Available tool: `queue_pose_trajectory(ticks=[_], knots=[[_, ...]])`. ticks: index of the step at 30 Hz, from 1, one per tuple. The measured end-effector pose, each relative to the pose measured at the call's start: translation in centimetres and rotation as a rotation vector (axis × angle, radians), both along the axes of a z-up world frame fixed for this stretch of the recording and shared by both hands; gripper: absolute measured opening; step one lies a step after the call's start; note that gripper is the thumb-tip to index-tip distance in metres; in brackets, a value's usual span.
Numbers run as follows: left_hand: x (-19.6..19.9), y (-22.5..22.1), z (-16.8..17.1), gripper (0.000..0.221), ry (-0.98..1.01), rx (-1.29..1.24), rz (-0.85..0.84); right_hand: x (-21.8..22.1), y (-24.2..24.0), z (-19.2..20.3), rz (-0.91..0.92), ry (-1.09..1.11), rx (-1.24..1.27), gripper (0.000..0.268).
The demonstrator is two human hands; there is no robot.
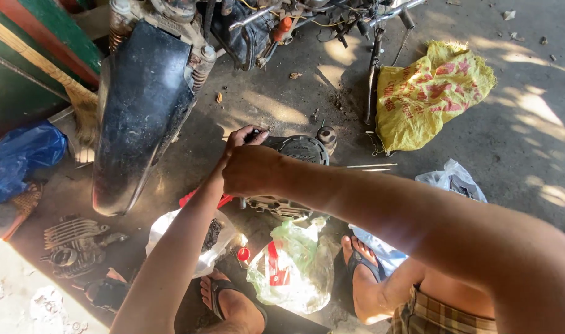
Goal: Disassembling and inspecting motorcycle engine components on the floor of a workshop.
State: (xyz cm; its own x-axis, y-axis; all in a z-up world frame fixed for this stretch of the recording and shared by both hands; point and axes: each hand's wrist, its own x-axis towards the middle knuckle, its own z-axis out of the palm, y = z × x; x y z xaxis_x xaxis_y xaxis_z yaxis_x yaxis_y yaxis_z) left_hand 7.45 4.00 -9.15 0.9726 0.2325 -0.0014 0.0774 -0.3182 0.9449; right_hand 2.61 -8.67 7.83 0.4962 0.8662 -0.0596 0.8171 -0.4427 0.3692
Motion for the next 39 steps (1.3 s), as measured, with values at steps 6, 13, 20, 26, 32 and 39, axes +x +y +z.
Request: queue_pose_trajectory(ticks=[6, 13, 20, 26, 32, 39], knots=[[-1.3, -1.5, 2.1, 0.027, -0.115, -0.05, 0.01, 0.2, 5.6, -4.8, -0.493, -0.249, -0.043, 0.039], [-1.1, -1.4, 1.2, 0.028, -0.144, -0.099, -0.016, 0.1, 3.1, -2.3, -0.381, -0.261, -0.147, 0.042], [-3.0, -1.8, 1.5, 0.04, -0.31, 0.362, 0.026, 0.7, -1.0, 3.0, 0.715, 0.261, -0.242, 0.017], [-4.7, -1.6, 1.7, 0.057, -0.555, 0.706, -0.073, 0.2, -0.9, 1.4, 0.63, 0.213, -0.119, 0.016], [-4.6, -2.0, 2.7, 0.053, -0.533, 0.729, -0.05, 0.0, -0.5, -0.1, 0.586, 0.235, -0.051, 0.012], [0.0, -0.3, -1.5, 0.036, -0.136, 0.217, 0.13, -0.3, -1.9, 2.0, 0.518, 0.144, -0.011, 0.01]])
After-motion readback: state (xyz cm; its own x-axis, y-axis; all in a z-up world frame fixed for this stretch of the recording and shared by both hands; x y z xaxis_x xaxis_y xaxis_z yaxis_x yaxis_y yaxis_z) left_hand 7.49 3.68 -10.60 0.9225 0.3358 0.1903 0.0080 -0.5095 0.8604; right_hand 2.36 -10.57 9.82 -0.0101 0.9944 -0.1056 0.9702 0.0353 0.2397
